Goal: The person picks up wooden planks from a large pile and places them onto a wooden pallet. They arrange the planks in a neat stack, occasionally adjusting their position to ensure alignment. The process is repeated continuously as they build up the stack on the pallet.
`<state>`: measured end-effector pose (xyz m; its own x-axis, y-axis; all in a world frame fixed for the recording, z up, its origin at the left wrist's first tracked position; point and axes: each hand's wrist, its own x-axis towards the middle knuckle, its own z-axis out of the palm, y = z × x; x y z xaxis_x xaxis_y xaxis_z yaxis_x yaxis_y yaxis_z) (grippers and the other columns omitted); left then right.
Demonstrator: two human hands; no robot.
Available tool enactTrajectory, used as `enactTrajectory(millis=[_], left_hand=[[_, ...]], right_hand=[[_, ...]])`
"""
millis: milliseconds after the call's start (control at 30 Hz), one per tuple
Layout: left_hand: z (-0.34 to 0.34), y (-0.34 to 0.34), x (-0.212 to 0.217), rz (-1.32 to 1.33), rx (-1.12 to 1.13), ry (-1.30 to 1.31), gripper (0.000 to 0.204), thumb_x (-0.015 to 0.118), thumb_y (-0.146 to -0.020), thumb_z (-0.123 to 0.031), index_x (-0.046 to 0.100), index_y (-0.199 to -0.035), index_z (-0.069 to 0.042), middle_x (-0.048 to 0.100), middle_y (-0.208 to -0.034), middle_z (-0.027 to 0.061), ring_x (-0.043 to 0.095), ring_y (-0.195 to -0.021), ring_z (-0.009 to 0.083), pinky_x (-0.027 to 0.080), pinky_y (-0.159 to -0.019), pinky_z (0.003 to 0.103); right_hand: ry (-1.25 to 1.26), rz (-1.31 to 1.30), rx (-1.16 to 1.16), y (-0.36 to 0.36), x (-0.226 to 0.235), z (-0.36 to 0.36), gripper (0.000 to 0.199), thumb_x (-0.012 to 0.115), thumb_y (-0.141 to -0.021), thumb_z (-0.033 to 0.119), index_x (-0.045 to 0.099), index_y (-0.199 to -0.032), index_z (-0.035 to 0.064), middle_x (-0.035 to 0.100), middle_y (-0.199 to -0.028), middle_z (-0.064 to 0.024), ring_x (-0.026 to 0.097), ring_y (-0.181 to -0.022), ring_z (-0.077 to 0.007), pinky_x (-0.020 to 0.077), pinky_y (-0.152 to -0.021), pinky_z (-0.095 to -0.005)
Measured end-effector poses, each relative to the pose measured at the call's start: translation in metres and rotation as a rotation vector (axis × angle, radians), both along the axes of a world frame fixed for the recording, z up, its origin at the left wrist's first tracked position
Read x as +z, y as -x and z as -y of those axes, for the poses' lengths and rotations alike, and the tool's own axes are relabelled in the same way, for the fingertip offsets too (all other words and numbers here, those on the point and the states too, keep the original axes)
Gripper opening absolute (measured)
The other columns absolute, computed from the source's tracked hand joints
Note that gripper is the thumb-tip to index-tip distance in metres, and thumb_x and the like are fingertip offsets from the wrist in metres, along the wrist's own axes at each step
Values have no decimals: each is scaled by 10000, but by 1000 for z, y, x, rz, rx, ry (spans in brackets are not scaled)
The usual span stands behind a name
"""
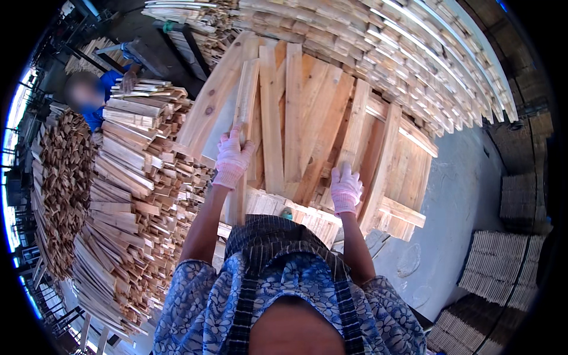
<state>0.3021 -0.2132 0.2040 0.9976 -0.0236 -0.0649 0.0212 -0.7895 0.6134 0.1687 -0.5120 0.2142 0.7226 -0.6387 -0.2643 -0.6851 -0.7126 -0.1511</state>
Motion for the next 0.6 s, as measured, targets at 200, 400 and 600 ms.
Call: enactTrajectory(millis=[200, 400, 600], left_hand=[[9, -33, 61, 109, 85, -9, 637, 683, -898, -327, 457, -1478, -193, 537, -1290, 267, 529, -1210, 478, 489, -988, 579], [55, -75, 31, -8, -43, -309, 740, 727, -879, -330, 379, -1520, -205, 515, -1323, 229, 539, -1228, 440, 482, -1003, 536], [39, -83, 34, -161, -27, -109, 713, 715, -882, -283, 403, -1520, -217, 495, -1345, 240, 513, -1265, 457, 463, -1046, 531]], right_hand=[[-223, 368, 48, -54, -37, 39, 471, 541, -1013, 431, 551, -1403, 167, 569, -1239, -299, 588, -1125, -505, 501, -976, -529], [-252, 574, 127, -80, -88, 60, 430, 560, -996, 306, 594, -1388, 132, 502, -1336, -300, 520, -1214, -470, 453, -1048, -485], [-45, 514, 340, -140, 5, -11, 367, 620, -941, 293, 618, -1277, 146, 577, -1229, -239, 586, -1112, -453, 516, -919, -511]])
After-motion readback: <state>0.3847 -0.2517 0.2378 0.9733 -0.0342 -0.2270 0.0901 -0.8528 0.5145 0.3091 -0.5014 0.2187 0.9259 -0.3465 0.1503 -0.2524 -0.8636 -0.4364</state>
